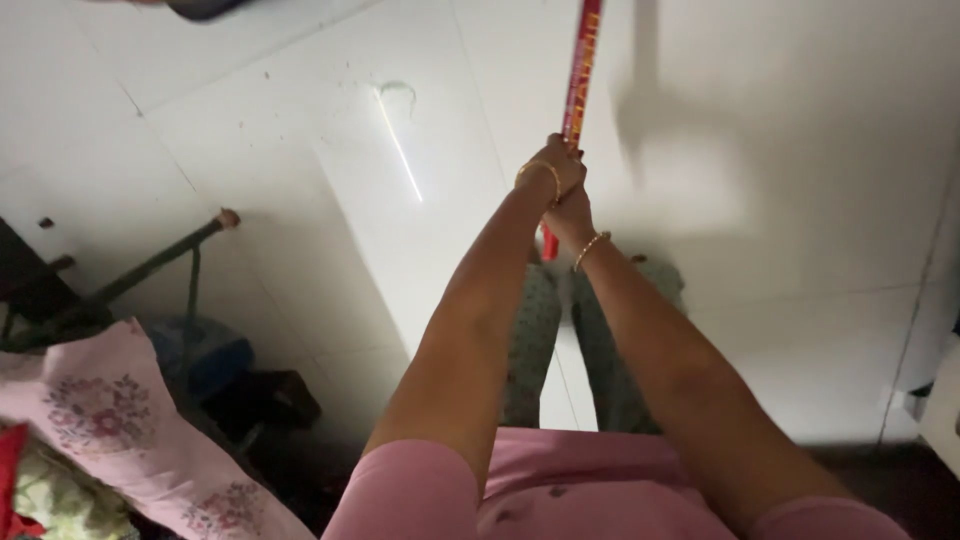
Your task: The person sweeps a tiled floor with a traditional broom, moving debris toward a corner. They briefly pick up a cloth from the floor and place it on a nearby bed before continuing to sweep.
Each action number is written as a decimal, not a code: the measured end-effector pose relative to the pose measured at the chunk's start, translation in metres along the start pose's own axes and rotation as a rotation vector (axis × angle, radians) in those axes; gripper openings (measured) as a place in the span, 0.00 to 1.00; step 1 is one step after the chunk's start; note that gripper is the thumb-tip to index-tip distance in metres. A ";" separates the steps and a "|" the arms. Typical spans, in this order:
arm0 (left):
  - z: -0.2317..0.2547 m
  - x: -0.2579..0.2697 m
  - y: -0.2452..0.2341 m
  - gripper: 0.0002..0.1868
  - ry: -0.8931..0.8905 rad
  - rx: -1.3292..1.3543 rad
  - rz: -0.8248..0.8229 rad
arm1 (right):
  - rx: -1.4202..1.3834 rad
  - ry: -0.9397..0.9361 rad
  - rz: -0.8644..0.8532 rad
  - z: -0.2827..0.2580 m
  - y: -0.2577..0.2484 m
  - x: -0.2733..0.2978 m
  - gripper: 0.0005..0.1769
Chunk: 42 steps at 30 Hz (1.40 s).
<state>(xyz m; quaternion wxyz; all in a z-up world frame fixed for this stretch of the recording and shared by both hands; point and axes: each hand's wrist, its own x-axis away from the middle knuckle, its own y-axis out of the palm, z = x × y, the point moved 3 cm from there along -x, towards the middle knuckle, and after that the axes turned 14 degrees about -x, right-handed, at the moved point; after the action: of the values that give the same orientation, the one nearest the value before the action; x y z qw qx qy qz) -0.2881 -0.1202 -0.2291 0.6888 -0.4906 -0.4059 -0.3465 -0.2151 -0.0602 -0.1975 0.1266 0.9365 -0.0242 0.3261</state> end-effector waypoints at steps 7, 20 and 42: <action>-0.109 -0.023 0.064 0.26 -0.134 0.619 0.174 | 0.558 0.084 -0.184 0.056 0.007 -0.002 0.40; -0.045 0.203 0.244 0.32 0.052 0.659 0.144 | 0.825 0.309 0.022 -0.041 -0.041 0.282 0.43; 0.163 0.032 0.027 0.24 0.117 -0.066 -0.087 | -0.904 0.021 0.103 -0.021 -0.133 0.030 0.34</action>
<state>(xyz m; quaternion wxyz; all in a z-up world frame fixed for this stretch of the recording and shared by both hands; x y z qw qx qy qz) -0.2863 0.0404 -0.1806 0.6790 -0.4739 -0.3741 -0.4177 -0.1871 0.0750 -0.1923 0.5067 0.7813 -0.2095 0.2983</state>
